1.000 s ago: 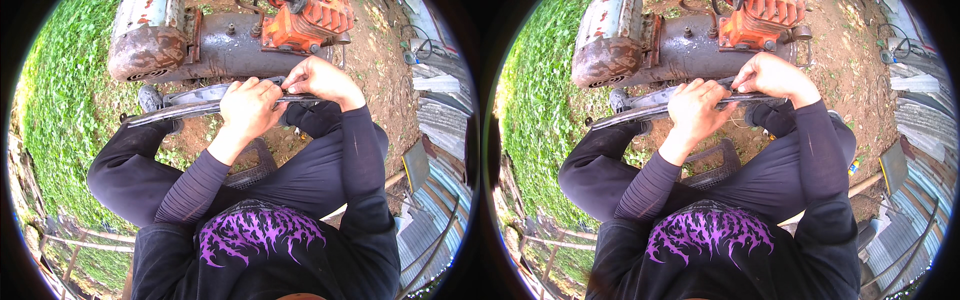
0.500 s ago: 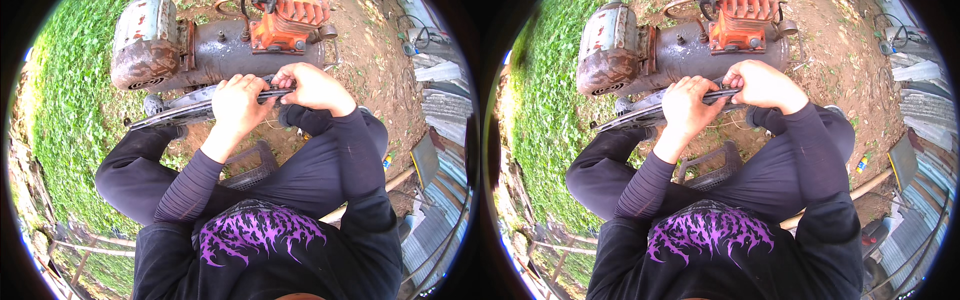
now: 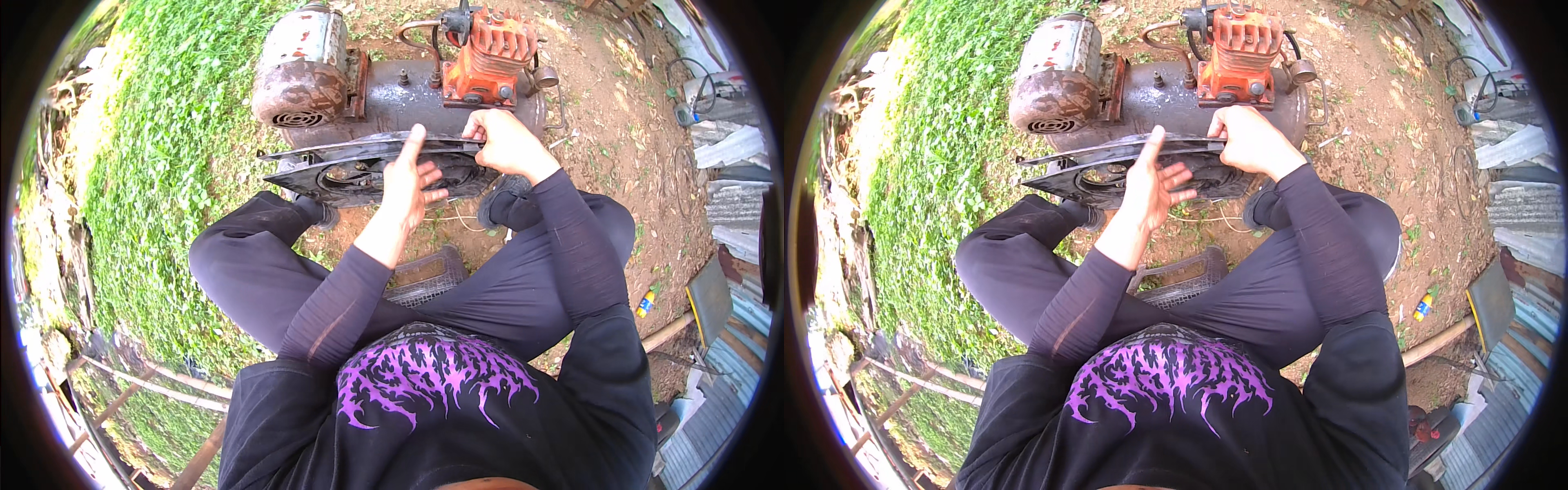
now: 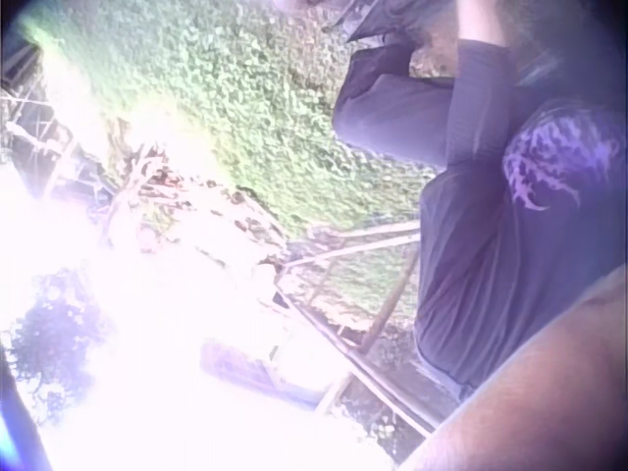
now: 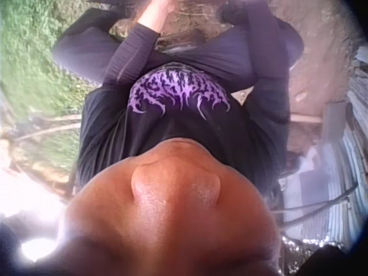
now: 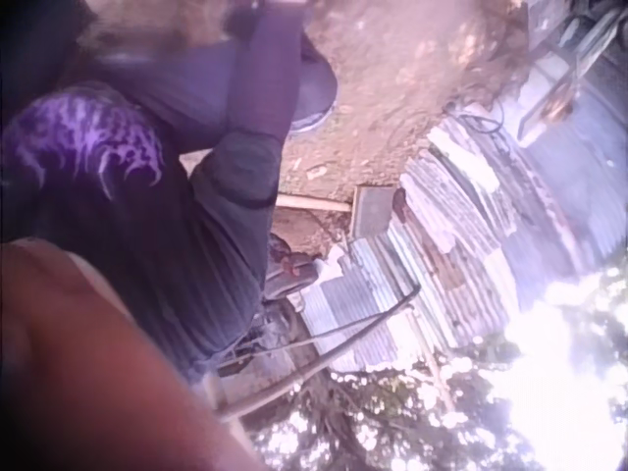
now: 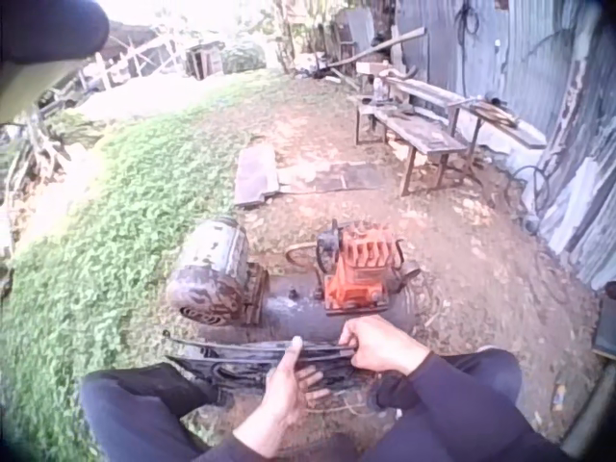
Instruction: The person handles a black plastic fan shroud, wipes its interior surface, and uses a wrench to tighten a bolt on a red-painted air compressor assembly.
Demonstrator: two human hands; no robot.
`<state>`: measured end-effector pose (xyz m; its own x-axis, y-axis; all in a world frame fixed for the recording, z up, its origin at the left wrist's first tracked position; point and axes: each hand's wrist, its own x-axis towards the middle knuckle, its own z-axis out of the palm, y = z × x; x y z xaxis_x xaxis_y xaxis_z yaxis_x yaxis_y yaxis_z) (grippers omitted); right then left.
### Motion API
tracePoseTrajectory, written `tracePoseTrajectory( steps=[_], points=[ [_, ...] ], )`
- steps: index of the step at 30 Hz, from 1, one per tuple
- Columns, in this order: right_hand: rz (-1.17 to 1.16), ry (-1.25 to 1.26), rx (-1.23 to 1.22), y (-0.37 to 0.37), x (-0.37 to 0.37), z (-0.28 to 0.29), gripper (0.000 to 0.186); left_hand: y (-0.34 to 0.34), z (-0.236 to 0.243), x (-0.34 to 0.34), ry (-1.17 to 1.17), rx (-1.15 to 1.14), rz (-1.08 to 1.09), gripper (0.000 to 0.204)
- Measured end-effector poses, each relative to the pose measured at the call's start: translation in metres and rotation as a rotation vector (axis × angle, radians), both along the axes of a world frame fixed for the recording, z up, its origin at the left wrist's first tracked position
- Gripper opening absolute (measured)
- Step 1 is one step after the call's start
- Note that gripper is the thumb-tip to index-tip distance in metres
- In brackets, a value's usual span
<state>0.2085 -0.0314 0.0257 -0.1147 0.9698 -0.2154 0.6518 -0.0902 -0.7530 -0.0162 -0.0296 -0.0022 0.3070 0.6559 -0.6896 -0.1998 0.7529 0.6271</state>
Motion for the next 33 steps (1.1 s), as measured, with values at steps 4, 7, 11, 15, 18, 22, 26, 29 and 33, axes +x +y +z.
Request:
tracePoseTrajectory(
  steps=[4, 7, 11, 15, 18, 22, 26, 29, 33],
  points=[
    [-0.006, 0.025, 0.081, -0.017, -0.002, -0.005, 0.030, 0.010, -0.003, 0.002, -0.176, -0.119, 0.158, 0.079],
    [-0.019, 0.006, 0.105, -0.025, 0.000, -0.001, 0.030, 0.007, -0.009, 0.005, -0.242, -0.101, 0.202, 0.042],
    [-0.032, 0.035, 0.005, -0.025, -0.003, -0.001, 0.033, 0.004, -0.012, 0.001, -0.257, -0.100, 0.219, 0.043],
    [-0.017, 0.063, -0.088, -0.023, 0.003, 0.001, 0.038, -0.005, -0.001, 0.005, -0.192, -0.041, 0.200, 0.047],
    [-0.017, 0.108, -0.084, -0.024, 0.005, 0.002, 0.038, -0.008, 0.009, 0.004, -0.101, -0.072, 0.133, 0.057],
    [-0.024, 0.112, -0.046, -0.032, -0.002, 0.006, 0.037, 0.001, 0.038, -0.027, 0.038, -0.222, -0.552, 0.075],
    [-0.085, 0.002, 0.026, -0.051, -0.011, 0.009, 0.035, -0.002, 0.083, -0.027, 0.446, 0.719, -0.728, 0.045],
    [-0.161, -0.189, 0.223, -0.063, -0.027, 0.010, 0.032, 0.022, 0.077, -0.013, 0.761, 1.484, -0.746, 0.040],
    [-0.180, -0.240, 0.348, -0.065, -0.029, -0.002, 0.025, 0.037, 0.035, -0.005, 0.858, 1.659, -0.885, 0.032]
  ],
)
